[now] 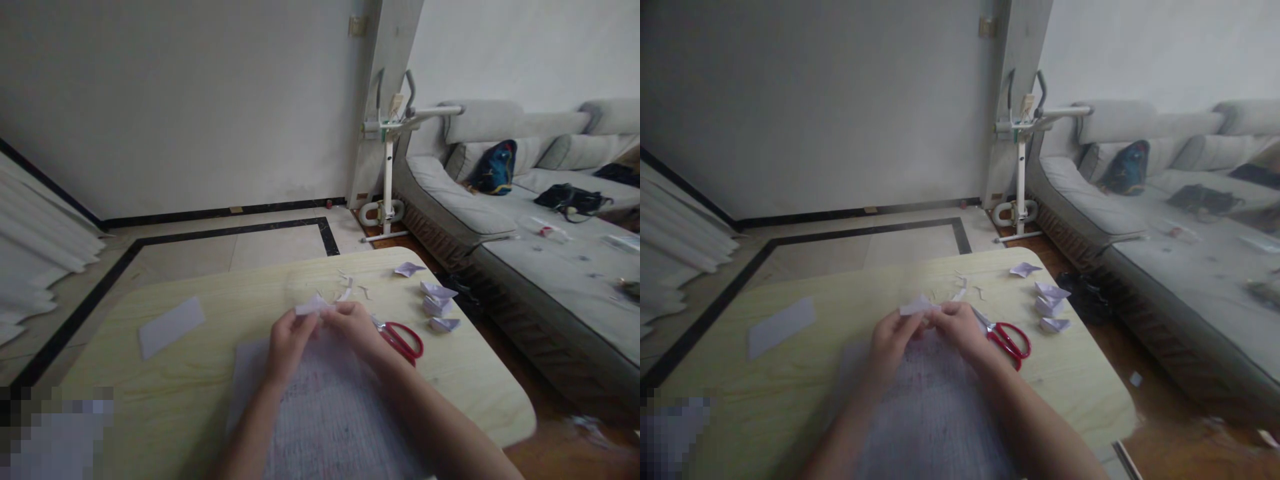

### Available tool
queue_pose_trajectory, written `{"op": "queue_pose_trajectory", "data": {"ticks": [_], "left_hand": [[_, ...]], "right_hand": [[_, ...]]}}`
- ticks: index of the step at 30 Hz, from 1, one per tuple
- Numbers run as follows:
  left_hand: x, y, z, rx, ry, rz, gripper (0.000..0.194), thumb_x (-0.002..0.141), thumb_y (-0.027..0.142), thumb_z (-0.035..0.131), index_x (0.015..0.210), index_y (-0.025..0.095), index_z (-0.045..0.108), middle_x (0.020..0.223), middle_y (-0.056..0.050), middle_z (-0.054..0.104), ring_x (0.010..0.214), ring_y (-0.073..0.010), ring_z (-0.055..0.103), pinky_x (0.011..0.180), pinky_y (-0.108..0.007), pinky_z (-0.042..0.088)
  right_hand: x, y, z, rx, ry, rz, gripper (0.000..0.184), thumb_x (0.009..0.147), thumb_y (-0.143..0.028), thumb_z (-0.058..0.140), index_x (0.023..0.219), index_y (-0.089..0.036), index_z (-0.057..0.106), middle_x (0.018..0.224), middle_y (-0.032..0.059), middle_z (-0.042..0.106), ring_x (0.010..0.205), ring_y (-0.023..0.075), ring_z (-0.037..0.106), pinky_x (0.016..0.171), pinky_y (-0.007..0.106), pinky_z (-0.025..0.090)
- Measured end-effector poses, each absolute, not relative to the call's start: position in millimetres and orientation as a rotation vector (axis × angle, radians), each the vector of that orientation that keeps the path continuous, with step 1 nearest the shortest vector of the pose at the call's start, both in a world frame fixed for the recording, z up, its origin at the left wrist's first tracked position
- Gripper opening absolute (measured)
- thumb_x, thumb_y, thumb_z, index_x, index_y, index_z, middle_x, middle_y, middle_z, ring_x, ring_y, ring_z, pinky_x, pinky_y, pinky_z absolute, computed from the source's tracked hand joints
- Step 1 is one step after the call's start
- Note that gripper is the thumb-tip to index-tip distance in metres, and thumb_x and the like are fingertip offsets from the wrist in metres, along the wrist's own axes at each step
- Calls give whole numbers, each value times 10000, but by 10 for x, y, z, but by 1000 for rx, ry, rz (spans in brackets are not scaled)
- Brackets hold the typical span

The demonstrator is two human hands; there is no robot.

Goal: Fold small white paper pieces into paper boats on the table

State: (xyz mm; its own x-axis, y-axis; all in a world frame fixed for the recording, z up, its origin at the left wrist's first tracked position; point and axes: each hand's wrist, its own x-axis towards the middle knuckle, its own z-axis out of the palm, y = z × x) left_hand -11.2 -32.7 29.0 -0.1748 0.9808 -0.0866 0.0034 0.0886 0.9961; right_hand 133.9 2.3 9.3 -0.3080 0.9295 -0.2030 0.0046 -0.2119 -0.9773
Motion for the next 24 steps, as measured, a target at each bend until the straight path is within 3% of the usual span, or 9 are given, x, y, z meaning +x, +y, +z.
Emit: {"op": "queue_pose_trajectory", "data": {"ticks": [17,24], "left_hand": [[-151,-319,287,1103,1526,1261,338,761,409,610,549,146,591,495,12,555,493,-115,495,511,-214,386],[-158,-318,319,1074,1483,1327,380,811,413,523,535,156,573,492,6,550,491,-126,497,515,-227,384]], "right_hand": [[1328,14,158,-1198,-1344,1615,355,755,-473,647,636,-139,636,506,-32,468,452,76,385,434,210,257],[1346,15,145,-1151,-1273,1653,330,752,-430,658,601,-140,613,498,-37,459,444,71,363,443,215,245]]}}
